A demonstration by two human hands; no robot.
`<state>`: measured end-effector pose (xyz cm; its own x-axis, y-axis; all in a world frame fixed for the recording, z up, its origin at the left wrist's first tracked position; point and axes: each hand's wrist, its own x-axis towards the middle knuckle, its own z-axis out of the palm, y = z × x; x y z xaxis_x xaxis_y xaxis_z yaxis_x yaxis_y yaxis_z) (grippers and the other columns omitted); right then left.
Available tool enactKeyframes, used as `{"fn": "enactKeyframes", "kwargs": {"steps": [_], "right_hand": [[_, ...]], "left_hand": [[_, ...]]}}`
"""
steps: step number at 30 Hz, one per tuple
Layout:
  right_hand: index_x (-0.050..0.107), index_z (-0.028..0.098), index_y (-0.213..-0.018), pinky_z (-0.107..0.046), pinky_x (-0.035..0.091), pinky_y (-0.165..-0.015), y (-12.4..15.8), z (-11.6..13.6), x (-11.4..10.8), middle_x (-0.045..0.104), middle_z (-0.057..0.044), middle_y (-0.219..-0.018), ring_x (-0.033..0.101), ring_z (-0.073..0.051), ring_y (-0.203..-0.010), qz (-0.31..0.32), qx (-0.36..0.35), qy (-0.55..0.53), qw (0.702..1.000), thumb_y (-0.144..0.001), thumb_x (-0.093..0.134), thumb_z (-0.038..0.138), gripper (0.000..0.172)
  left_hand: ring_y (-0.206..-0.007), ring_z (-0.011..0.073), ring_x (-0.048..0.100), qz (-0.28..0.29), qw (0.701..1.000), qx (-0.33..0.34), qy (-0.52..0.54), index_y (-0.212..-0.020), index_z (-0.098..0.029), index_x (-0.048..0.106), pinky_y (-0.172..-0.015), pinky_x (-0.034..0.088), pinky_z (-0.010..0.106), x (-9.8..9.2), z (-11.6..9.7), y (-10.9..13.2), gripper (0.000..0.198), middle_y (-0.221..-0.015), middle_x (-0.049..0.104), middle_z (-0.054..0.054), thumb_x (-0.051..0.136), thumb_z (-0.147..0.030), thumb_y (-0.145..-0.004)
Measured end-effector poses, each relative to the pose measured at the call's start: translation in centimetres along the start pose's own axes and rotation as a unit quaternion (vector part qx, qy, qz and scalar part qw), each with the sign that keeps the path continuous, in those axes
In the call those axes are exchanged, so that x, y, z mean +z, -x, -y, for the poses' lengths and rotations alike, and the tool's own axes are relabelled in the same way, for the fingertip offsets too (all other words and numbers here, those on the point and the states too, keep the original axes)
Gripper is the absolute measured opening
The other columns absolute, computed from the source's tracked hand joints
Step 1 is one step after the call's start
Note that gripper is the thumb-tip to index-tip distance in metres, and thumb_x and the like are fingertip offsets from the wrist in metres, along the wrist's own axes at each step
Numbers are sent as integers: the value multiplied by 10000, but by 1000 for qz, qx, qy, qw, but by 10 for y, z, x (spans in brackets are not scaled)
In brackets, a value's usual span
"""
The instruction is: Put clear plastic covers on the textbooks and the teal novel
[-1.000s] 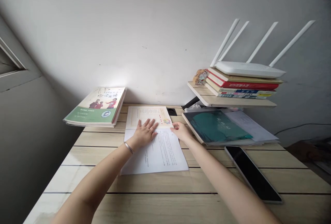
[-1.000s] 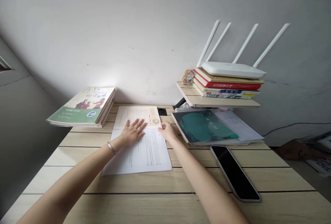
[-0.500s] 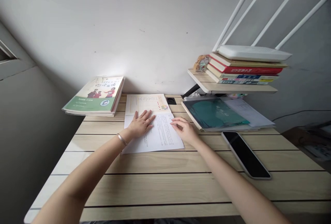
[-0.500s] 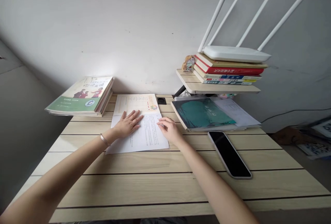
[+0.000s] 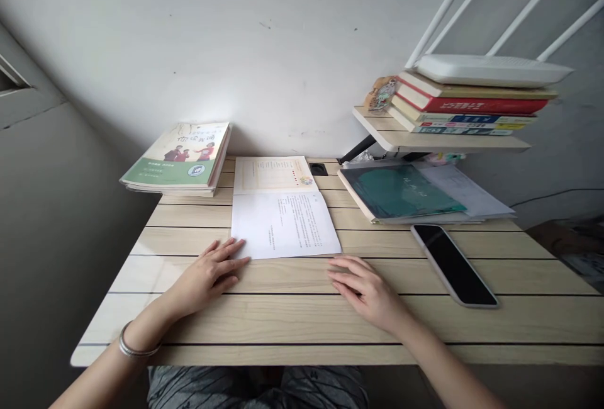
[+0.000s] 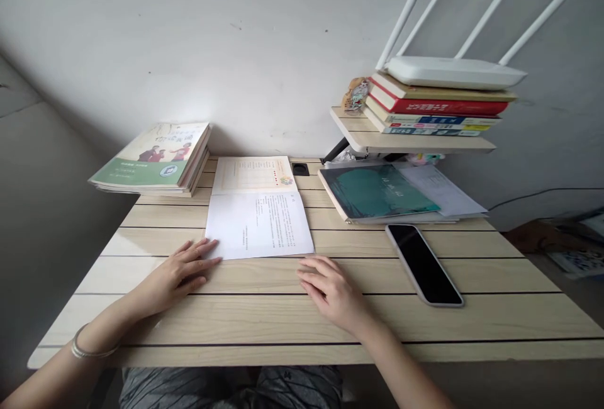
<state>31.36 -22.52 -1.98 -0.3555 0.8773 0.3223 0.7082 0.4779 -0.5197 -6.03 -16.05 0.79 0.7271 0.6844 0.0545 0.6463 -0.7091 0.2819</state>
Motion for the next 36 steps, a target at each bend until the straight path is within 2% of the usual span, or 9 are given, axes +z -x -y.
{"fn": "enactKeyframes", "kwargs": {"steps": [3, 6, 10, 16, 23, 27, 30, 33, 36], "right_hand": [[711, 256, -958, -414, 495, -865, 6, 6, 4, 656, -82, -1006, 580, -230, -997, -16, 18, -7, 1000, -891, 505, 232, 217], [694, 244, -855, -370, 497, -781, 6, 9, 3, 637, -67, -868, 588, -211, -879, -14, 49, -9, 999, -894, 505, 261, 194], [630, 236, -770, -357, 474, -765, 2, 10, 0, 614, -48, -822, 570, -210, -849, 8, 104, 13, 994, -860, 546, 261, 126], [551, 234, -670, -350, 459, -741, -4, 13, 1, 592, -23, -760, 555, -205, -813, 30, 136, 21, 990, -811, 554, 187, 149], [516, 234, -717, -349, 464, -740, 2, 10, 6, 585, -33, -803, 559, -198, -794, 22, 190, -2, 981, -812, 496, 215, 99], [487, 231, -680, -351, 461, -715, 3, 10, 6, 574, -35, -763, 552, -198, -755, 17, 196, 14, 980, -813, 468, 188, 141], [477, 232, -676, -345, 458, -706, 3, 11, 9, 576, -39, -771, 555, -203, -769, 1, 177, 37, 984, -827, 461, 167, 165], [470, 230, -679, -331, 456, -697, 3, 12, 13, 573, -40, -777, 559, -200, -771, -16, 162, 68, 984, -844, 469, 156, 180], [482, 223, -689, -325, 449, -688, 4, 12, 18, 560, -45, -781, 554, -197, -757, -28, 150, 109, 982, -861, 462, 145, 190]], "left_hand": [[-1371, 259, 327, -4, 1000, -13, 21, -1264, -312, 567, -1108, 258, 522, 2, -8, 10, 368, -1493, 361, 51, 484, -268, -909], [-1310, 257, 415, -48, 998, -26, 41, -1115, -283, 664, -1076, 318, 517, 5, -17, 14, 280, -1393, 499, 59, 496, -242, -896], [-1031, 231, 580, -93, 990, -84, 60, -910, -238, 690, -900, 475, 423, 6, -33, 12, 177, -1096, 635, 74, 522, -207, -862], [-836, 192, 584, -98, 980, -145, 93, -744, -200, 600, -754, 513, 313, 8, -45, 8, 152, -858, 581, 56, 496, -112, -812], [-786, 194, 580, -89, 980, -154, 89, -716, -194, 569, -706, 510, 310, 16, -48, 9, 146, -814, 583, 58, 492, -104, -800], [-744, 184, 579, -69, 983, -151, 72, -718, -189, 560, -679, 495, 308, 8, -53, 7, 149, -790, 592, 50, 485, -92, -803], [-745, 187, 583, -65, 991, -111, 35, -771, -188, 581, -699, 479, 334, -7, -61, -14, 171, -804, 608, 49, 450, -118, -855], [-895, 204, 601, -62, 998, -6, 11, -911, -191, 626, -839, 459, 383, -16, -67, -58, 212, -937, 648, 70, 414, -199, -919], [-1294, 246, 417, -5, 992, 124, -5, -1187, -272, 584, -1091, 230, 528, -7, -66, -113, 301, -1325, 552, 46, 418, -263, -936]]}}
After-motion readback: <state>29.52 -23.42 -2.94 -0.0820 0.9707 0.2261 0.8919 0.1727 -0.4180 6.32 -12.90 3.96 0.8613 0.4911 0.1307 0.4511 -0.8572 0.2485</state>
